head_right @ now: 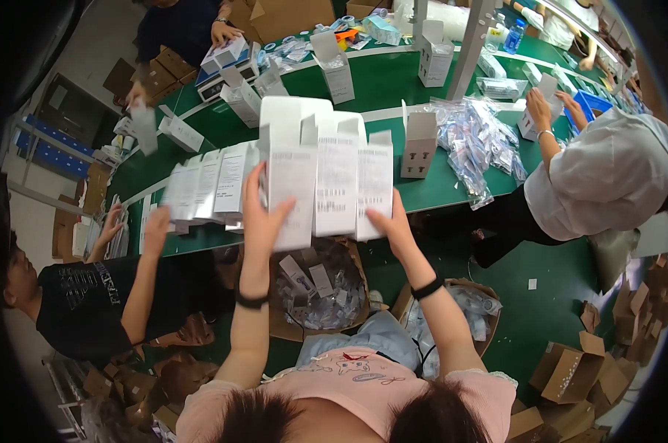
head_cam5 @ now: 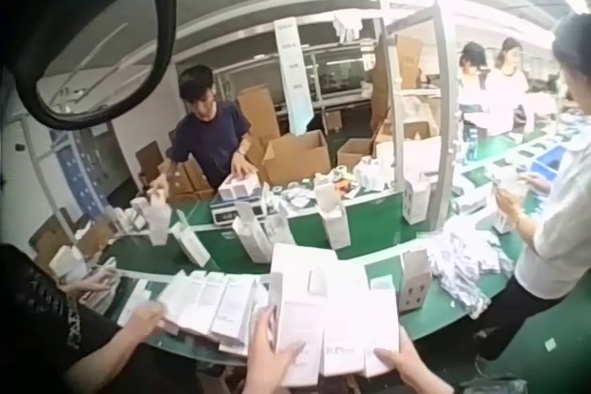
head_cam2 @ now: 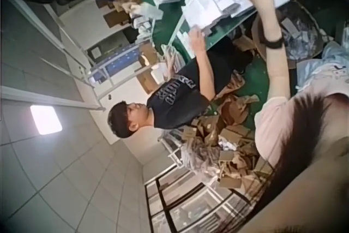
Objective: The person picks up a white box from a table, places a wrapped item and a manual inside, and folds the box closed. They then set the box back on the table and repeat the process with several more boxes.
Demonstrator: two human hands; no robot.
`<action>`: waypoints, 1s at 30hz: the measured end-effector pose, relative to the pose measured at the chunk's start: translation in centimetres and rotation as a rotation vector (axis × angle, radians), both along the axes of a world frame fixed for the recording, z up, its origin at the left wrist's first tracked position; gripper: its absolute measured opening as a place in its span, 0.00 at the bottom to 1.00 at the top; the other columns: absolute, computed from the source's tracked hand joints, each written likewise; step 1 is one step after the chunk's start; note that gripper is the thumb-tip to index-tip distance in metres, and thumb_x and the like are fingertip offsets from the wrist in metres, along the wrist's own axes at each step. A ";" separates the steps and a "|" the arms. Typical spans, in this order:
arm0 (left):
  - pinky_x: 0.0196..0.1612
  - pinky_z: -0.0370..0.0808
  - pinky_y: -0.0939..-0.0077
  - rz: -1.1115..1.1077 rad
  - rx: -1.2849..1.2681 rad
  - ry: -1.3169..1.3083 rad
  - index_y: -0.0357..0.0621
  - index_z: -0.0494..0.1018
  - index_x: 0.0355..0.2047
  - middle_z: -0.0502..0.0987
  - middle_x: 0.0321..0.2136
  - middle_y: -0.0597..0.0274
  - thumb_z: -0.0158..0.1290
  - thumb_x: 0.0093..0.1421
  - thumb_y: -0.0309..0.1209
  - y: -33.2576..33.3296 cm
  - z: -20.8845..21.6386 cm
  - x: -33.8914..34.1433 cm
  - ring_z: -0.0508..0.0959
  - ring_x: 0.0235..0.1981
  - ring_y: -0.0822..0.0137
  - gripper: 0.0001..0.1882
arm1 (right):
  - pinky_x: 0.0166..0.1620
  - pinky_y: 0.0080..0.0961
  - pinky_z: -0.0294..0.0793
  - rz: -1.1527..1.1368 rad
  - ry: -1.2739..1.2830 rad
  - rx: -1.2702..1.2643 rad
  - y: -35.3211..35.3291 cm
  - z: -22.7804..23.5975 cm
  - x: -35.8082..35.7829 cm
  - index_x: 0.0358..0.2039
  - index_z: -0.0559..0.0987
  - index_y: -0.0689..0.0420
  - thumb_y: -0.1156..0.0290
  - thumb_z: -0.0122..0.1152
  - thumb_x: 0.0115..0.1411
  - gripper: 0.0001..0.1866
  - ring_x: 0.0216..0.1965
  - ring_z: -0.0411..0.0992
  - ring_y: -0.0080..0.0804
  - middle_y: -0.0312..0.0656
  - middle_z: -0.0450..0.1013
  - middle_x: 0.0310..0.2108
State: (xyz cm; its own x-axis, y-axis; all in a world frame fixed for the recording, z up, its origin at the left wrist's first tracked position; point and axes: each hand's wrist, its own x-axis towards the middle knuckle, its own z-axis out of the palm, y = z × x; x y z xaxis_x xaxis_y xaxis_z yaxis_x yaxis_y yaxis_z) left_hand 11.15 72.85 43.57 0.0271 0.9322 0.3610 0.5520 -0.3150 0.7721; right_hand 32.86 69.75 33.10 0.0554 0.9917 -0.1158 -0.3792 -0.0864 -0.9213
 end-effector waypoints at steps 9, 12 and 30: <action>0.53 0.53 0.64 0.159 -0.168 0.097 0.39 0.53 0.48 0.49 0.50 0.48 0.58 0.34 0.24 -20.4 -7.6 -5.4 0.53 0.52 0.50 0.39 | 0.52 0.25 0.54 0.426 -0.195 -0.180 -12.5 -8.0 -3.5 0.47 0.56 0.59 0.75 0.66 0.31 0.41 0.50 0.57 0.32 0.42 0.59 0.46; 0.53 0.53 0.61 0.229 -0.305 0.206 0.39 0.53 0.47 0.48 0.51 0.47 0.59 0.34 0.24 -20.9 -12.8 -8.8 0.52 0.52 0.47 0.38 | 0.48 0.27 0.61 0.732 -0.696 0.258 -13.5 -16.3 -4.7 0.42 0.64 0.60 0.73 0.64 0.33 0.31 0.45 0.63 0.37 0.47 0.65 0.40; 0.49 0.59 0.65 0.070 0.111 0.202 0.34 0.60 0.43 0.61 0.45 0.45 0.54 0.45 0.34 7.4 -10.2 -4.4 0.62 0.46 0.50 0.26 | 0.40 0.31 0.63 -0.254 -0.907 0.215 8.6 -6.1 -6.7 0.39 0.66 0.62 0.66 0.58 0.45 0.21 0.37 0.62 0.40 0.46 0.61 0.34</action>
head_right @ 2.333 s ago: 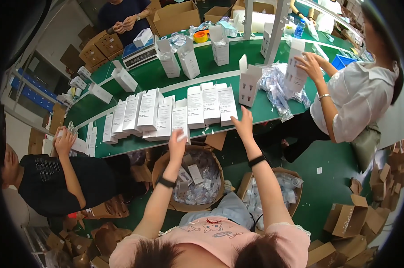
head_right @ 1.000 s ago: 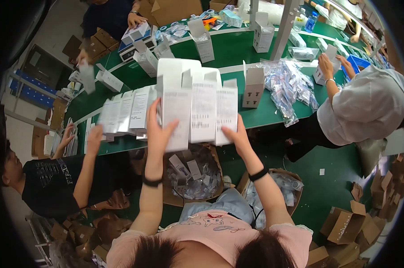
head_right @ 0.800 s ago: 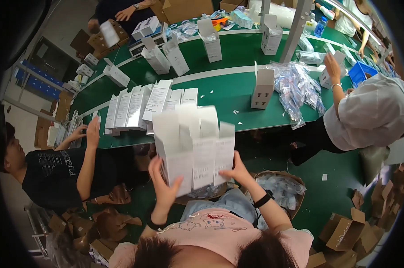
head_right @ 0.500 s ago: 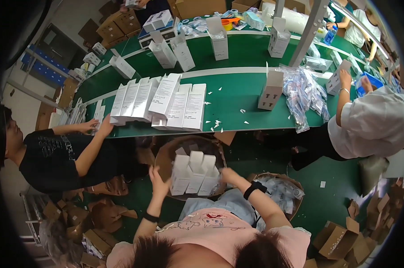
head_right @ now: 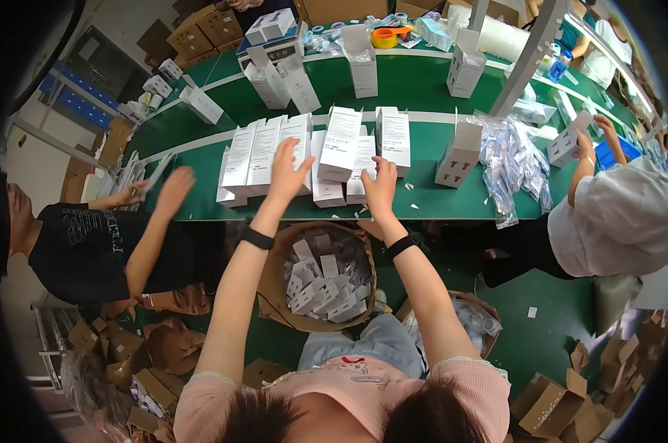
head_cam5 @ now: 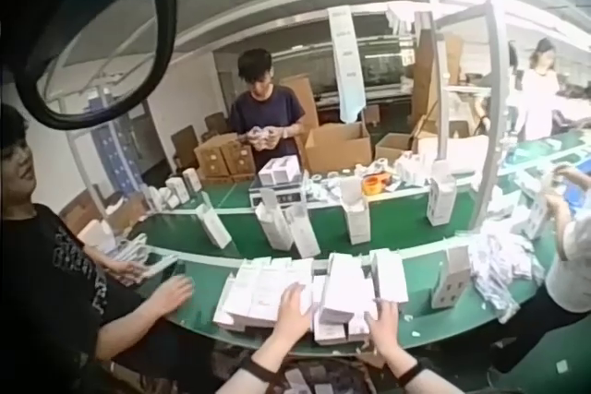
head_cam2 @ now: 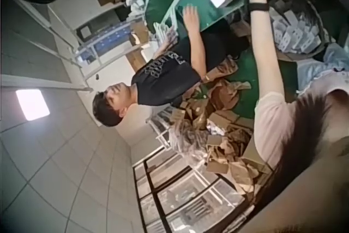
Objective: The person picks up a white box from a table, places a wrapped item and a manual inside, and folds the box closed. They then set the box back on the table and repeat the process with several more boxes.
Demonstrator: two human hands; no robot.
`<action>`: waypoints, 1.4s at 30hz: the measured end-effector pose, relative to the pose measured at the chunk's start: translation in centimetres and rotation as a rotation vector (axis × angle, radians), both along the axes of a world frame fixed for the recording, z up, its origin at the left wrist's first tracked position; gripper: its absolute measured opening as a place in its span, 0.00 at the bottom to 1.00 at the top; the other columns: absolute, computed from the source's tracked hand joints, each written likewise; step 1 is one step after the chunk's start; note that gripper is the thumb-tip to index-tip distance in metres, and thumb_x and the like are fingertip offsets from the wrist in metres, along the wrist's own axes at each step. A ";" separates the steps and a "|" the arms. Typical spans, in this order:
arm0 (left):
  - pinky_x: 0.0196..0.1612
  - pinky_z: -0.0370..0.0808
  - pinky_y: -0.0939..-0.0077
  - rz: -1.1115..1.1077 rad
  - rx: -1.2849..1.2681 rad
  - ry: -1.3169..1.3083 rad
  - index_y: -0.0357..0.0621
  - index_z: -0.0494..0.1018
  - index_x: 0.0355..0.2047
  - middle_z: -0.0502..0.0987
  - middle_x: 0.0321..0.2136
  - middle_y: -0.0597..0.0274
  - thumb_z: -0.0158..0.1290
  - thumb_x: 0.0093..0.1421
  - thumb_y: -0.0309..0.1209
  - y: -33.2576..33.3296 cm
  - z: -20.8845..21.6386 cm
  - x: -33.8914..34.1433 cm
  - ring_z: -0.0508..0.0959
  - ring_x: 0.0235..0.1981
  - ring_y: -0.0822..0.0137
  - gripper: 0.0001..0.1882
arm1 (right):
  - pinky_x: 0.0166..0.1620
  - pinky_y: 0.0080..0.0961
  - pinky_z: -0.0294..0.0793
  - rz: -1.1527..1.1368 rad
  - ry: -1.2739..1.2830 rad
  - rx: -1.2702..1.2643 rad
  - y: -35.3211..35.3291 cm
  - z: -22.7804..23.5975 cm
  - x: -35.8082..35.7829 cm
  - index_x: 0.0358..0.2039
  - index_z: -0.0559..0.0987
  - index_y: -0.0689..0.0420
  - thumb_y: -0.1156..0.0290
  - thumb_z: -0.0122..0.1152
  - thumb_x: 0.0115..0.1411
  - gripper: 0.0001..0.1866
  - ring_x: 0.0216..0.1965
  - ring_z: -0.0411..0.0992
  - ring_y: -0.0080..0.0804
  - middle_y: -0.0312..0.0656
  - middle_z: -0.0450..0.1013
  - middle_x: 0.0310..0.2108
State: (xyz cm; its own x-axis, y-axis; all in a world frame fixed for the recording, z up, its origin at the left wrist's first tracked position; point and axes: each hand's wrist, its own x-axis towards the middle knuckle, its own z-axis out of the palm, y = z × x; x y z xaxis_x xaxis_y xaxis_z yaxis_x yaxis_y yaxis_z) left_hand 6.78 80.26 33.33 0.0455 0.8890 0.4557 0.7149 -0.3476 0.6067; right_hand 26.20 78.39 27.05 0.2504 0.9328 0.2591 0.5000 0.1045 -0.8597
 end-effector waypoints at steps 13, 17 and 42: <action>0.47 0.61 0.65 0.189 -0.328 0.376 0.38 0.56 0.49 0.60 0.46 0.46 0.53 0.45 0.28 0.5 0.4 7.7 0.62 0.46 0.52 0.30 | 0.37 0.20 0.67 0.305 0.661 -0.324 4.9 1.7 -2.4 0.42 0.65 0.67 0.65 0.59 0.47 0.25 0.41 0.65 0.29 0.50 0.65 0.42; 0.40 0.65 0.70 -0.050 -0.211 -0.491 0.38 0.60 0.45 0.63 0.43 0.49 0.52 0.44 0.25 -0.9 0.4 6.2 0.67 0.40 0.57 0.25 | 0.40 0.21 0.65 0.317 0.715 -0.341 3.3 2.8 -1.6 0.43 0.65 0.68 0.67 0.59 0.48 0.25 0.40 0.65 0.28 0.49 0.66 0.40; 0.44 0.60 0.66 0.451 -0.547 -0.496 0.30 0.61 0.41 0.67 0.36 0.46 0.50 0.49 0.32 -3.3 -9.4 4.5 0.65 0.40 0.51 0.22 | 0.40 0.21 0.65 0.237 1.037 -0.444 -0.5 1.7 2.2 0.47 0.57 0.65 0.66 0.58 0.49 0.29 0.40 0.65 0.27 0.44 0.64 0.41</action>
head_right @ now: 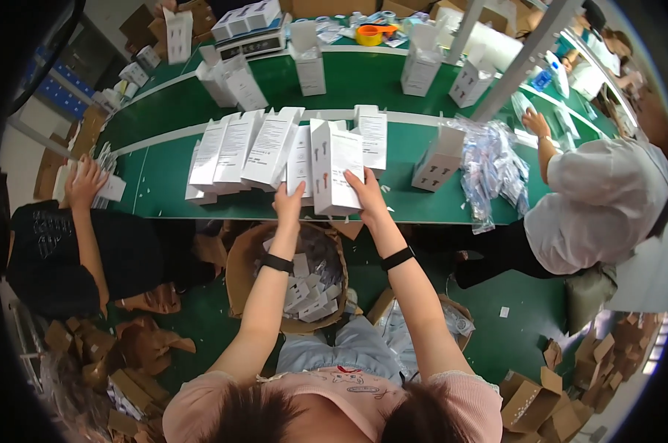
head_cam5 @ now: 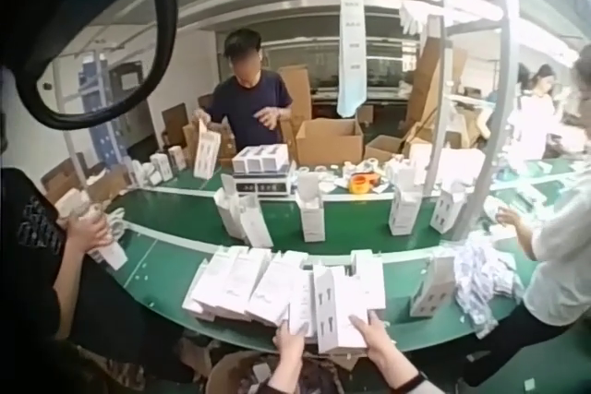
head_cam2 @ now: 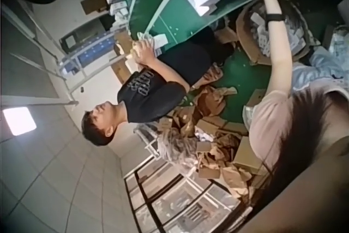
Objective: The person picks up a white box from a table, places a wrapped item and a manual inside, and folds the box closed. They then set the box back on the table and repeat the process with several more boxes.
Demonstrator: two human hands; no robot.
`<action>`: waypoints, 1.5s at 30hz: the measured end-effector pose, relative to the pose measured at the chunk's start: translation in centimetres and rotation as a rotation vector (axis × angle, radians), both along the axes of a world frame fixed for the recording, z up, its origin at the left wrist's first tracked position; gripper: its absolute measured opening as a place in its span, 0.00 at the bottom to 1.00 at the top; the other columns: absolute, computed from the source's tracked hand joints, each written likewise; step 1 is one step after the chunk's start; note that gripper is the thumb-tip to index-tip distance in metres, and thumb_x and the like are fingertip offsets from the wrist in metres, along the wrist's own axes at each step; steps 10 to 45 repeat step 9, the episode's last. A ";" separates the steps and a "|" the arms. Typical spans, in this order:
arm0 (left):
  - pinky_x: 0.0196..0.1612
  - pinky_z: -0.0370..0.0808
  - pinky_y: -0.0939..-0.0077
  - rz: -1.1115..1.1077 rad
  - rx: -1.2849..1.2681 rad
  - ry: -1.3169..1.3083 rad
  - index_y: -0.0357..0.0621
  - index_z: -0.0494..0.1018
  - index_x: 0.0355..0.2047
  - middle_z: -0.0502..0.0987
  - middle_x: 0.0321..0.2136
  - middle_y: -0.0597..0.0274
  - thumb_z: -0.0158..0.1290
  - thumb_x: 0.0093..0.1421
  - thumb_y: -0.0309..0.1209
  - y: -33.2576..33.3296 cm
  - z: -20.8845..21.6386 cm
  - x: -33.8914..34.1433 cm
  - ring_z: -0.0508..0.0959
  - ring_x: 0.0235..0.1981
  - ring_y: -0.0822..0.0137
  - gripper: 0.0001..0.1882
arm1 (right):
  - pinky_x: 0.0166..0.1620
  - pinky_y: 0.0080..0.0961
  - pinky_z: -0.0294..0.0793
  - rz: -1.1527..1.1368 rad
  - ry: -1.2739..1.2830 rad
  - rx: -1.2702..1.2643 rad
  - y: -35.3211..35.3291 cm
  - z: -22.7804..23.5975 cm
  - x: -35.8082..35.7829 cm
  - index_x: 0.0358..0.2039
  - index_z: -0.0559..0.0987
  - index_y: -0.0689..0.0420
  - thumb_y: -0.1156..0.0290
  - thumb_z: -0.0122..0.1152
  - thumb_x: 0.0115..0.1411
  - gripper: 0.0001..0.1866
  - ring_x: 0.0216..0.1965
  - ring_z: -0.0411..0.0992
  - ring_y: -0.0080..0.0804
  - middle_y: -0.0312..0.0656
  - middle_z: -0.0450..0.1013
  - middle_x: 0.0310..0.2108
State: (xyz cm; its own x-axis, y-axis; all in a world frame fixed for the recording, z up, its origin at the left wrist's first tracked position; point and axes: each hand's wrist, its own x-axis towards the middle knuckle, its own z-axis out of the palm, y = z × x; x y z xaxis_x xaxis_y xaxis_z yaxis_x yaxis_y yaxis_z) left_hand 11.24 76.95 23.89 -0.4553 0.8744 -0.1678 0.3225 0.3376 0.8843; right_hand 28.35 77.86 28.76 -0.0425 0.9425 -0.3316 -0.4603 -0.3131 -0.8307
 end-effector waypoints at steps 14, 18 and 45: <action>0.47 0.59 0.65 0.014 0.102 -0.776 0.50 0.57 0.50 0.68 0.40 0.51 0.54 0.46 0.40 0.4 -2.8 -1.1 0.63 0.45 0.55 0.31 | 0.43 0.23 0.64 0.098 -0.212 0.030 1.1 4.8 -2.0 0.52 0.49 0.64 0.62 0.60 0.46 0.39 0.42 0.64 0.34 0.48 0.61 0.44; 0.47 0.59 0.65 0.014 0.102 -0.776 0.50 0.57 0.50 0.68 0.40 0.51 0.54 0.46 0.40 0.4 -2.8 -1.1 0.63 0.45 0.55 0.31 | 0.43 0.23 0.64 0.098 -0.212 0.030 1.1 4.8 -2.0 0.52 0.49 0.64 0.62 0.60 0.46 0.39 0.42 0.64 0.34 0.48 0.61 0.44; 0.47 0.59 0.65 0.014 0.102 -0.776 0.50 0.57 0.50 0.68 0.40 0.51 0.54 0.46 0.40 0.4 -2.8 -1.1 0.63 0.45 0.55 0.31 | 0.43 0.23 0.64 0.098 -0.212 0.030 1.1 4.8 -2.0 0.52 0.49 0.64 0.62 0.60 0.46 0.39 0.42 0.64 0.34 0.48 0.61 0.44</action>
